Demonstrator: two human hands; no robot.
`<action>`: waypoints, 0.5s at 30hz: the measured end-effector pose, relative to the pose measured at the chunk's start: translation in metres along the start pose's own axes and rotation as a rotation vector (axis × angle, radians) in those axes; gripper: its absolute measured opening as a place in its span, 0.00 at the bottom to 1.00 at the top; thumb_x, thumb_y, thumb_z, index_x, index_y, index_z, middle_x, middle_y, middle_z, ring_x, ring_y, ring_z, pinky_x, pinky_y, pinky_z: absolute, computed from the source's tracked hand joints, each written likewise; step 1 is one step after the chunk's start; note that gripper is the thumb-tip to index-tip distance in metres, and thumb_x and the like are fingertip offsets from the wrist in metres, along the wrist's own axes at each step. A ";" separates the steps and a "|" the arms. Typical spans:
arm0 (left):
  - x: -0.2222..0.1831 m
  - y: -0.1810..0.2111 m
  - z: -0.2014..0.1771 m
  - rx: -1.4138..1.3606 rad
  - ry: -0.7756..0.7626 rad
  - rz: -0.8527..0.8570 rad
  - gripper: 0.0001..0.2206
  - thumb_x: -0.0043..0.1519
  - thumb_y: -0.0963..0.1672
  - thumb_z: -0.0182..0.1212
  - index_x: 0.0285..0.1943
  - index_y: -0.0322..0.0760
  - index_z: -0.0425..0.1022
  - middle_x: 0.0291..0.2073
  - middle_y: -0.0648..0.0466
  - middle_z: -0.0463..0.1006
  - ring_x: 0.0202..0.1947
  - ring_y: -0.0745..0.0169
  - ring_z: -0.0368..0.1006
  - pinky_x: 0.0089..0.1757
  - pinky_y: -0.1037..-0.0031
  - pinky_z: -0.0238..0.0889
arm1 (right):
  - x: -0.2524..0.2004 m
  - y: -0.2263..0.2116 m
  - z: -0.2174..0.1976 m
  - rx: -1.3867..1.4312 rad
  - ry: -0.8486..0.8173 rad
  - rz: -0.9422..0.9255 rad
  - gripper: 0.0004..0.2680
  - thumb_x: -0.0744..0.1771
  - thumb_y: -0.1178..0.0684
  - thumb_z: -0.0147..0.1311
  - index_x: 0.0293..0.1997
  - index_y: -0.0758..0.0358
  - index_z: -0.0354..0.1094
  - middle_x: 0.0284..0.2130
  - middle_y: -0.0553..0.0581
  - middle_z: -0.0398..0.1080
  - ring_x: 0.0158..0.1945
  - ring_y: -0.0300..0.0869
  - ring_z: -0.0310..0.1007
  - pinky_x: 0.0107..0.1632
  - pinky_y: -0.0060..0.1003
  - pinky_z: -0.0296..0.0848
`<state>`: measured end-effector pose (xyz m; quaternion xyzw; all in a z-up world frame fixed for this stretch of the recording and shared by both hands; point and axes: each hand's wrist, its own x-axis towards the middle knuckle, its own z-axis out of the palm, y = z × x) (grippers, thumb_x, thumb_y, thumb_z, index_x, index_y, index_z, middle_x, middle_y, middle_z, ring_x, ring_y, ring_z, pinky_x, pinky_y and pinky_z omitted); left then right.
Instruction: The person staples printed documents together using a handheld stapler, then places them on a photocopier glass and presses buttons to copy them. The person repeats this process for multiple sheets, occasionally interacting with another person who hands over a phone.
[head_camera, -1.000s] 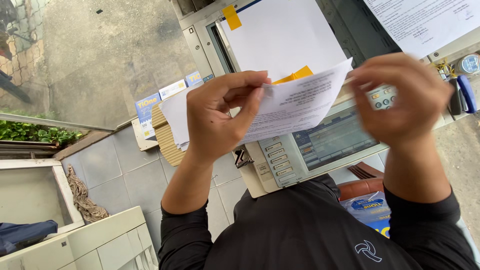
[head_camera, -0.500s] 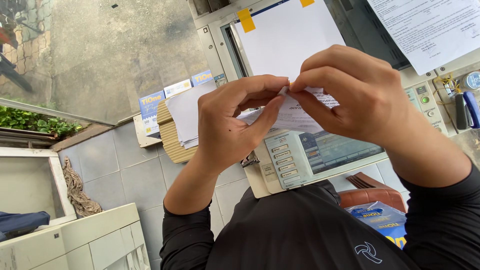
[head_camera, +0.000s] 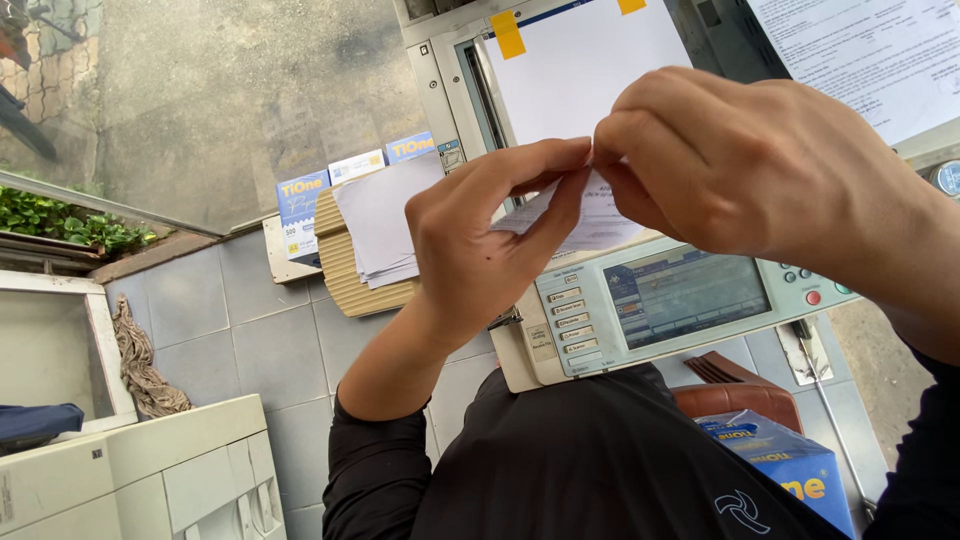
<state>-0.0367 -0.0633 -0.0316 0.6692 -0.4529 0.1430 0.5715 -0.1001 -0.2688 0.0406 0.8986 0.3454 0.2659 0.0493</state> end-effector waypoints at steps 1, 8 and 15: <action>0.000 0.000 0.004 0.036 0.045 0.033 0.11 0.67 0.36 0.71 0.56 0.34 0.78 0.45 0.51 0.84 0.46 0.66 0.84 0.48 0.81 0.81 | 0.000 -0.002 0.001 0.029 -0.019 0.048 0.10 0.65 0.55 0.65 0.38 0.74 0.70 0.32 0.59 0.71 0.30 0.44 0.75 0.28 0.33 0.75; 0.004 -0.001 0.008 0.114 0.144 0.144 0.13 0.65 0.35 0.72 0.56 0.34 0.77 0.47 0.49 0.83 0.44 0.66 0.84 0.44 0.82 0.80 | 0.000 -0.008 0.000 0.316 -0.040 0.299 0.08 0.66 0.61 0.63 0.39 0.76 0.67 0.32 0.61 0.70 0.26 0.41 0.74 0.27 0.31 0.74; 0.010 0.000 -0.002 -0.015 0.059 0.093 0.14 0.65 0.34 0.71 0.57 0.34 0.75 0.45 0.50 0.83 0.44 0.66 0.84 0.45 0.81 0.81 | 0.008 -0.002 -0.008 0.094 0.065 0.057 0.08 0.64 0.60 0.66 0.39 0.74 0.72 0.32 0.61 0.72 0.30 0.43 0.76 0.27 0.31 0.74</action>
